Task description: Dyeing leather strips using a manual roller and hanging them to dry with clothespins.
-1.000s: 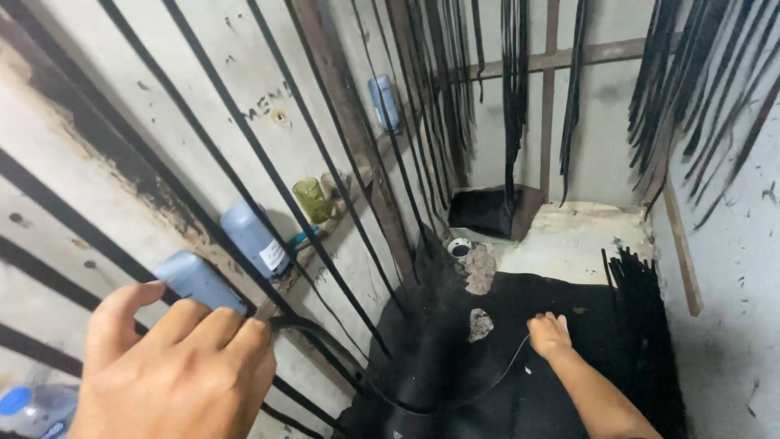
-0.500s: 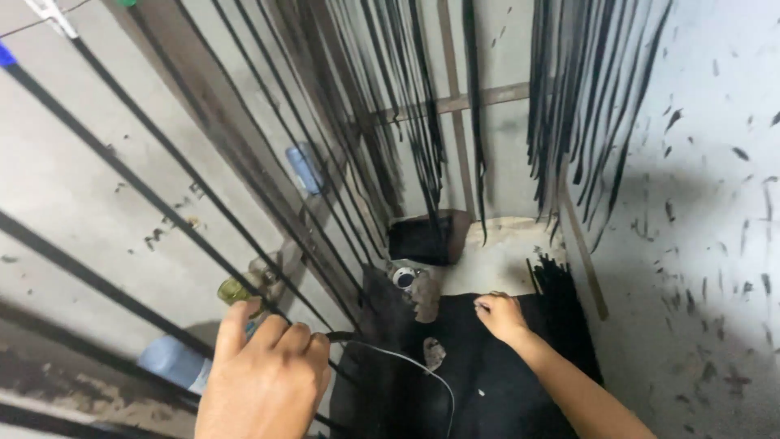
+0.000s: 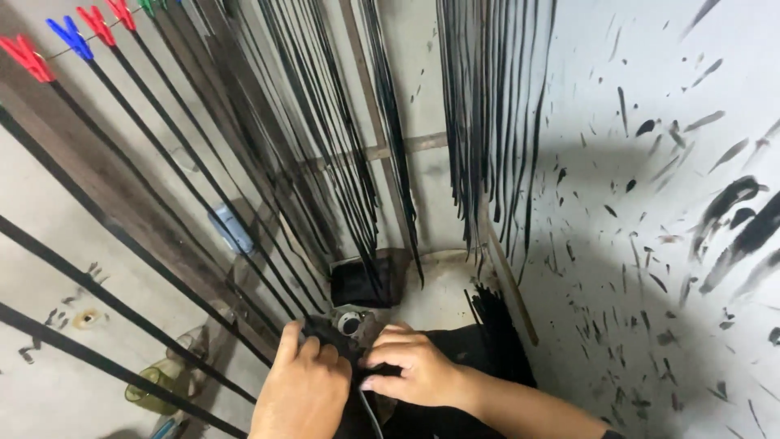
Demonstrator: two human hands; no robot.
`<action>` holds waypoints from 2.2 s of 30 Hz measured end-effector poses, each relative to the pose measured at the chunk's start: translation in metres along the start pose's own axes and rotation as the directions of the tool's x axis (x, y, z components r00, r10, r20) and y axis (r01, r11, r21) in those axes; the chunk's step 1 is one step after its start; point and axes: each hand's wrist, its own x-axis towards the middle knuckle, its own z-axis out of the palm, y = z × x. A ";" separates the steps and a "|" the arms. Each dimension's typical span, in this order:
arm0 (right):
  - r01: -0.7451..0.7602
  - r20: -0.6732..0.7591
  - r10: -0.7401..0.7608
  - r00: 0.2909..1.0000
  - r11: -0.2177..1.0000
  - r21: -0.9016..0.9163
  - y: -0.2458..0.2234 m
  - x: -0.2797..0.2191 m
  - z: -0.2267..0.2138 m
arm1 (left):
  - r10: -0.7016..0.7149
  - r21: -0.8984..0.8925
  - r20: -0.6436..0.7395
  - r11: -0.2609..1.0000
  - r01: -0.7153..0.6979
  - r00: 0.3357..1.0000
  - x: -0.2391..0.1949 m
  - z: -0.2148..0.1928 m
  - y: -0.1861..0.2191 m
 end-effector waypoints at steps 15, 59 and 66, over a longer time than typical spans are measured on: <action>-0.001 -0.003 0.000 1.000 0.968 -0.252 0.030 0.021 -0.015 | 0.076 0.008 -0.099 0.997 -0.076 0.992 0.044 -0.025 -0.013; -0.394 -0.617 0.289 0.732 0.918 -0.038 0.177 0.278 -0.215 | -0.241 -0.305 -0.894 0.945 -0.119 0.378 0.290 -0.074 -0.248; -0.289 -0.585 0.146 0.798 0.944 -0.158 0.215 0.309 -0.248 | -0.441 -0.482 -0.818 0.876 -0.023 0.370 0.343 -0.112 -0.270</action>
